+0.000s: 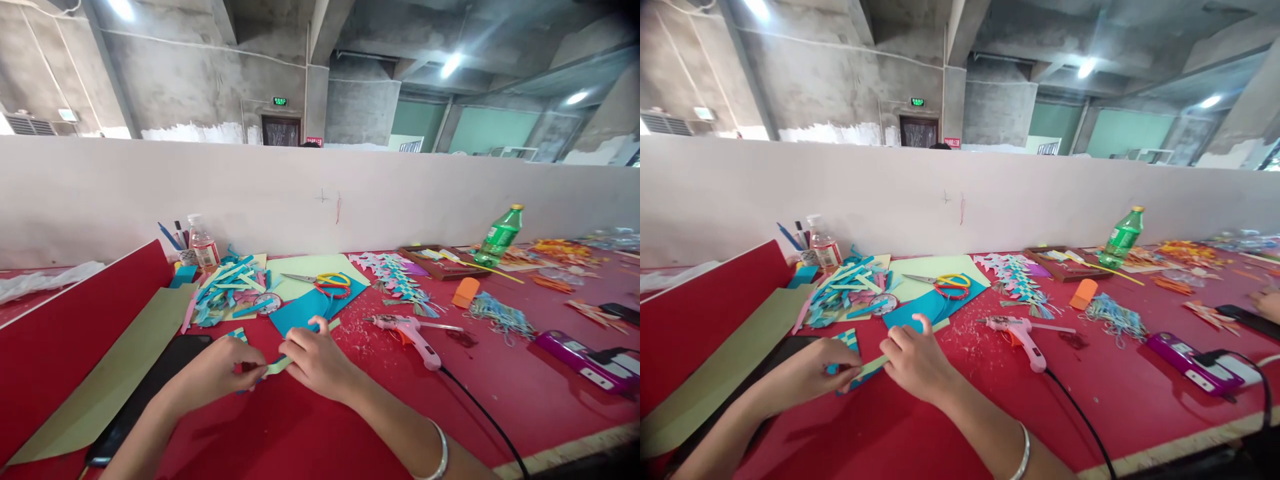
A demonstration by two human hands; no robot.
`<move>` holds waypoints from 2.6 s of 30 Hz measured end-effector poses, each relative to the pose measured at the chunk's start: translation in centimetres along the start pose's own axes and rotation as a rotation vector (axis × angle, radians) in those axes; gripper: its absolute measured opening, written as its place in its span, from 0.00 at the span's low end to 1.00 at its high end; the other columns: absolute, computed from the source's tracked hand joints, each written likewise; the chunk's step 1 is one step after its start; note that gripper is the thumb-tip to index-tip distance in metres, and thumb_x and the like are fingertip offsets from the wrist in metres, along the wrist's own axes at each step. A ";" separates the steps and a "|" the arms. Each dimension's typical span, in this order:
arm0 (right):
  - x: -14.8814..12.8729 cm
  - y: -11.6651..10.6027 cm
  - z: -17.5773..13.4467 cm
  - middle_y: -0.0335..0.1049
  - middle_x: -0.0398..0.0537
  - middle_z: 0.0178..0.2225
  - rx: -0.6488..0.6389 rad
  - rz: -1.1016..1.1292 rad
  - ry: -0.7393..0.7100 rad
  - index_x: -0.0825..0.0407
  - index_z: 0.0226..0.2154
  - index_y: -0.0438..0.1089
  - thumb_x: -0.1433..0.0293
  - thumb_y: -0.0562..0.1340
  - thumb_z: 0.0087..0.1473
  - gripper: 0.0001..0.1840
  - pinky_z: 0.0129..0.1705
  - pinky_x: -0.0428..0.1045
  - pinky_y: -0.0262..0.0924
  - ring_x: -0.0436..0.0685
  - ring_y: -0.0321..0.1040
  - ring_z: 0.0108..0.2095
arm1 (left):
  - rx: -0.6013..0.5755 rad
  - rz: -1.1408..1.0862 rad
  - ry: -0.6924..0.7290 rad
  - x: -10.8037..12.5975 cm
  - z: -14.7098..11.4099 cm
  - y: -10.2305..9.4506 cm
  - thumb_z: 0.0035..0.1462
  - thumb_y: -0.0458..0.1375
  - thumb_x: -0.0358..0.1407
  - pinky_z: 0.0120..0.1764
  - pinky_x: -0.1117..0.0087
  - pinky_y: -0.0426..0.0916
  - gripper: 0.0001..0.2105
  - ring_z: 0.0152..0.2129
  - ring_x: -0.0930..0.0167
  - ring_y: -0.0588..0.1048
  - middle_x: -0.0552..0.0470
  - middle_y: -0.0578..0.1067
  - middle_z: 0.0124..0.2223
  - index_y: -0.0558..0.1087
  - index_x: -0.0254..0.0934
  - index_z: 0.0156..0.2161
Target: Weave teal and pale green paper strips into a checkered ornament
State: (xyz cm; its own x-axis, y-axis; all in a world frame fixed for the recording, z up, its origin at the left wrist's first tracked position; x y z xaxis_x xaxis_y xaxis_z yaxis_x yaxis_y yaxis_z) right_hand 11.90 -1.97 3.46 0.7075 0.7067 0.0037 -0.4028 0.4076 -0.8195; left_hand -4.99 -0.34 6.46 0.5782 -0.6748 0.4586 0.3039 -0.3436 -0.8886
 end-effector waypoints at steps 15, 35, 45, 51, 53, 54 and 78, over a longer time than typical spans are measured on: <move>0.3 1.3 -0.3 0.65 0.42 0.23 -0.084 0.230 0.142 0.52 0.26 0.61 0.69 0.49 0.55 0.10 0.26 0.44 0.44 0.48 0.60 0.24 | 0.252 0.539 -0.031 0.1 1.5 2.7 0.51 0.45 0.29 0.20 0.74 0.48 0.08 0.16 0.73 0.65 0.54 0.67 0.19 0.65 0.36 0.27; 5.0 0.4 -0.9 0.47 0.37 0.16 0.195 0.416 0.490 0.52 0.19 0.54 0.66 0.46 0.55 0.16 0.21 0.44 0.39 0.46 0.46 0.18 | 0.393 0.620 -0.325 -5.2 -0.1 -0.7 0.51 0.46 0.35 0.20 0.75 0.47 0.10 0.17 0.74 0.66 0.54 0.68 0.18 0.67 0.38 0.26; 4.1 1.3 -1.0 0.48 0.37 0.18 0.356 0.753 0.642 0.51 0.25 0.54 0.63 0.45 0.56 0.13 0.20 0.43 0.43 0.46 0.47 0.18 | 0.844 0.250 -0.513 -4.9 -0.8 -1.1 0.53 0.45 0.41 0.25 0.75 0.56 0.14 0.23 0.72 0.67 0.51 0.70 0.28 0.68 0.36 0.34; 1.6 1.8 -0.6 0.49 0.36 0.17 0.077 0.764 0.456 0.53 0.23 0.58 0.65 0.48 0.54 0.13 0.20 0.42 0.42 0.45 0.47 0.18 | 0.399 -0.366 -0.116 -1.4 2.1 3.7 0.54 0.43 0.45 0.23 0.75 0.58 0.17 0.18 0.75 0.62 0.55 0.64 0.20 0.65 0.34 0.25; 1.2 1.7 -0.6 0.48 0.36 0.16 0.043 0.762 0.431 0.53 0.23 0.59 0.67 0.49 0.53 0.12 0.20 0.42 0.41 0.44 0.47 0.18 | 0.411 -0.422 -0.127 -1.0 2.3 4.5 0.53 0.44 0.45 0.23 0.75 0.57 0.17 0.17 0.76 0.61 0.56 0.63 0.19 0.63 0.34 0.24; 1.1 1.6 -0.5 0.49 0.36 0.16 0.031 0.763 0.421 0.53 0.23 0.59 0.68 0.49 0.53 0.11 0.20 0.41 0.41 0.44 0.47 0.18 | 0.419 -0.418 -0.158 -0.9 2.3 4.7 0.53 0.44 0.45 0.22 0.75 0.56 0.17 0.17 0.76 0.60 0.57 0.62 0.19 0.63 0.34 0.23; 4.4 2.1 -0.9 0.49 0.36 0.14 -0.018 0.522 0.401 0.53 0.15 0.59 0.73 0.53 0.41 0.07 0.20 0.41 0.38 0.44 0.46 0.18 | 0.533 -0.646 -0.470 -3.9 1.9 3.7 0.51 0.42 0.53 0.16 0.75 0.52 0.23 0.11 0.78 0.54 0.60 0.52 0.12 0.52 0.37 0.14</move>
State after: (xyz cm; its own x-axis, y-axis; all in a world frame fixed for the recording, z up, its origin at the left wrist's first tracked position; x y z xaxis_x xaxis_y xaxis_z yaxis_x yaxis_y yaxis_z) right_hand 14.65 1.47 1.25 0.5843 0.5375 -0.6080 -0.7445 0.0569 -0.6652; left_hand -4.71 2.23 1.43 0.3874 -0.0885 0.9177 0.9077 -0.1376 -0.3965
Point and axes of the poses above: each hand's wrist, its own z-axis towards the middle knuckle, its own y-axis out of the palm, x = y × z, the point moved 2 cm from there along z, towards the middle knuckle
